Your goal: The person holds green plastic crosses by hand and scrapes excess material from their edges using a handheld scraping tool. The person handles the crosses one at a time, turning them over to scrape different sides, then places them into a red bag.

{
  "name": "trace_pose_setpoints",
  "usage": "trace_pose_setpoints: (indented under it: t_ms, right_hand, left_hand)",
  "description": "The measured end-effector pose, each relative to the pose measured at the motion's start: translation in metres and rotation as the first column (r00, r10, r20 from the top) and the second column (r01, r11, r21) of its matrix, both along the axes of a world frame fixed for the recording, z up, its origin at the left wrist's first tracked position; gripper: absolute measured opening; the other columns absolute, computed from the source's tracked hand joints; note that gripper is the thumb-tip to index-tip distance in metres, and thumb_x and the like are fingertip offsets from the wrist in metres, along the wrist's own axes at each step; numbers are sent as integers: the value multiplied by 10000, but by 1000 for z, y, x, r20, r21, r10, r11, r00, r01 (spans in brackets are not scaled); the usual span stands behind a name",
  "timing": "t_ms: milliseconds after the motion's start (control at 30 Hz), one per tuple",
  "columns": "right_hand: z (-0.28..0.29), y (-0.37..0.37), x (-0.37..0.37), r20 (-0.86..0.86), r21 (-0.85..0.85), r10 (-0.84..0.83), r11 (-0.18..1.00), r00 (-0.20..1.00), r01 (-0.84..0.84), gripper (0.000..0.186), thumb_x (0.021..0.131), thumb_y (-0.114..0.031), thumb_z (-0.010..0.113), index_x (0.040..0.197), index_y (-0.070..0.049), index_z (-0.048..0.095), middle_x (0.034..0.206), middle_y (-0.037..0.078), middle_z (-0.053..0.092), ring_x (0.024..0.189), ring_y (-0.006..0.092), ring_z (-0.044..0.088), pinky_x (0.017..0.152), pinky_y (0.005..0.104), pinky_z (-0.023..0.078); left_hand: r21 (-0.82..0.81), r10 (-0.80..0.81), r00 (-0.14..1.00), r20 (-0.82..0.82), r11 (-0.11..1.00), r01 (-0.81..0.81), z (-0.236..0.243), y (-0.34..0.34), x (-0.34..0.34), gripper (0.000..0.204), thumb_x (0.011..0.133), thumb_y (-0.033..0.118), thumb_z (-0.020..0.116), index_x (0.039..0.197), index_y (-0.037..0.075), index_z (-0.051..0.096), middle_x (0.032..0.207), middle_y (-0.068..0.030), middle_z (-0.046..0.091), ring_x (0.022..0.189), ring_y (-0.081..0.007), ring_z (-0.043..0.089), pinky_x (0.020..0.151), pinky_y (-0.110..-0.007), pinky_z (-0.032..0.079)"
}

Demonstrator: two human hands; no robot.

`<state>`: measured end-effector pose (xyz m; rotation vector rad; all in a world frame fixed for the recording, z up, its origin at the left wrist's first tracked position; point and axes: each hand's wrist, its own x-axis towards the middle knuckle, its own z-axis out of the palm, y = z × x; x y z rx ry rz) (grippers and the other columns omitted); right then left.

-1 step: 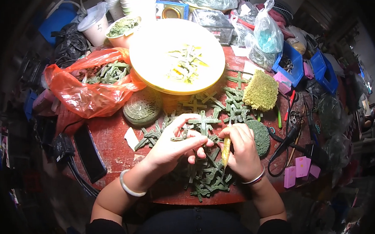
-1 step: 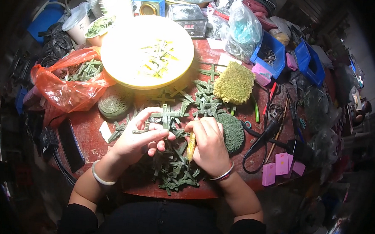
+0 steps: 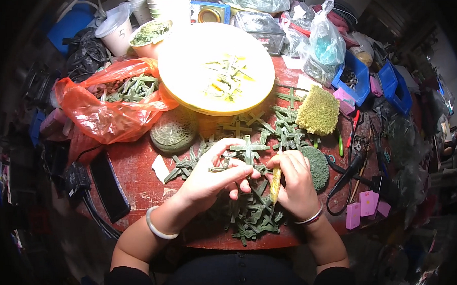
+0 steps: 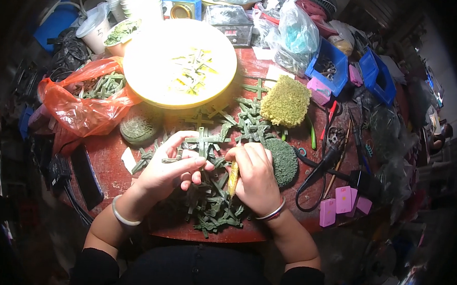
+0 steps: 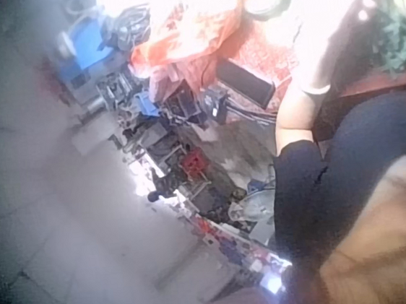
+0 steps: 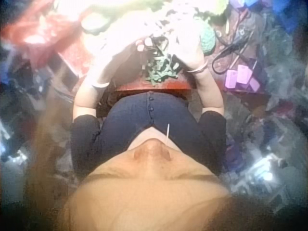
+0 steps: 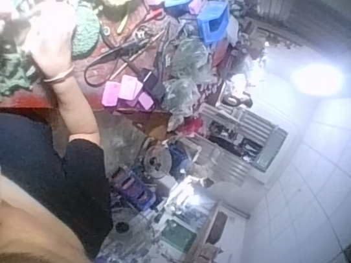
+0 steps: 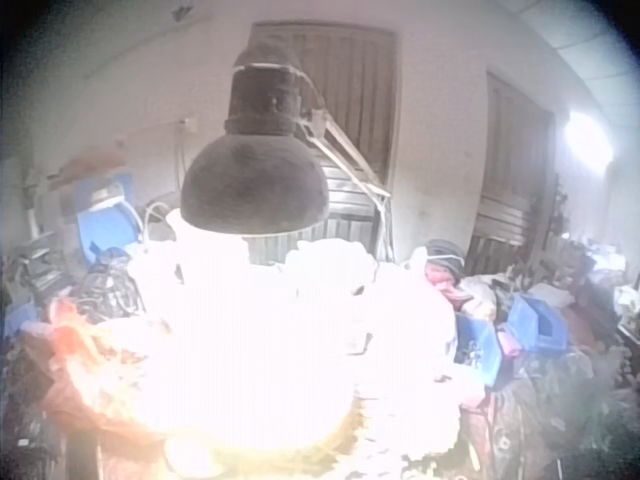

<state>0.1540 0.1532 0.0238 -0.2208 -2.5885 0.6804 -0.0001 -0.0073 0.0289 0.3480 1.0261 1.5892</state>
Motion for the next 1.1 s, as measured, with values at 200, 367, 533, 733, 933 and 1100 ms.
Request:
trace_pose_setpoints:
  t_ms: [200, 367, 533, 733, 933, 1100]
  right_hand:
    - [-5, -2, -3, -26, -9, 122, 992, 992, -122, 269, 736, 63, 596, 990, -24, 604, 981, 128, 643, 1057, 313, 592, 906, 422, 450]
    - [-9, 1, -3, -24, 7, 174, 985, 984, -174, 257, 719, 98, 579, 946, -17, 616, 934, 132, 640, 975, 322, 613, 864, 405, 479]
    - [1, 0, -3, -123, -173, 141, 972, 982, -161, 265, 688, 132, 572, 905, -18, 602, 835, 129, 628, 851, 341, 621, 800, 415, 498]
    - [-4, -3, -4, -79, -114, 202, 971, 976, -211, 294, 731, 84, 615, 1003, -26, 605, 968, 157, 652, 1011, 350, 621, 866, 410, 478]
    - [1, -3, -1, -25, -81, 217, 973, 976, -218, 266, 753, 23, 728, 985, -41, 614, 892, 100, 662, 851, 313, 656, 789, 400, 503]
    - [6, -3, 2, -138, -449, -36, 893, 990, -30, 179, 851, 8, 717, 970, -31, 589, 847, 62, 639, 739, 153, 628, 673, 274, 498]
  left_hand:
    - [-16, -5, 1000, -30, 1000, 4, 2, 2, 3, 474, 940, 72, 650, 1344, 90, 404, 950, -154, 707, 627, -102, 645, 449, -177, 453]
    - [-20, 41, 997, -66, 999, -42, -8, 1, 2, 138, 1000, 184, 601, 1074, 68, 605, 804, -9, 627, 523, -61, 522, 455, -181, 369]
    - [148, 132, 949, 287, 973, -180, -7, -1, -11, 133, 986, 225, 611, 1014, 96, 591, 856, -27, 625, 727, -81, 583, 539, -186, 413]
    - [108, 151, 943, 298, 976, -191, 6, 1, -14, 351, 974, 87, 586, 1312, 42, 504, 1074, -84, 618, 831, -130, 618, 611, -219, 509]
    - [217, 42, 978, 204, 972, -87, -9, -3, -21, 307, 926, 43, 628, 1221, 65, 545, 964, -34, 583, 762, -84, 550, 570, -200, 446]
    - [80, 219, 975, 36, 972, -221, 2, 3, -16, 298, 929, 38, 607, 1217, 70, 535, 1070, -77, 601, 755, -72, 520, 569, -169, 411]
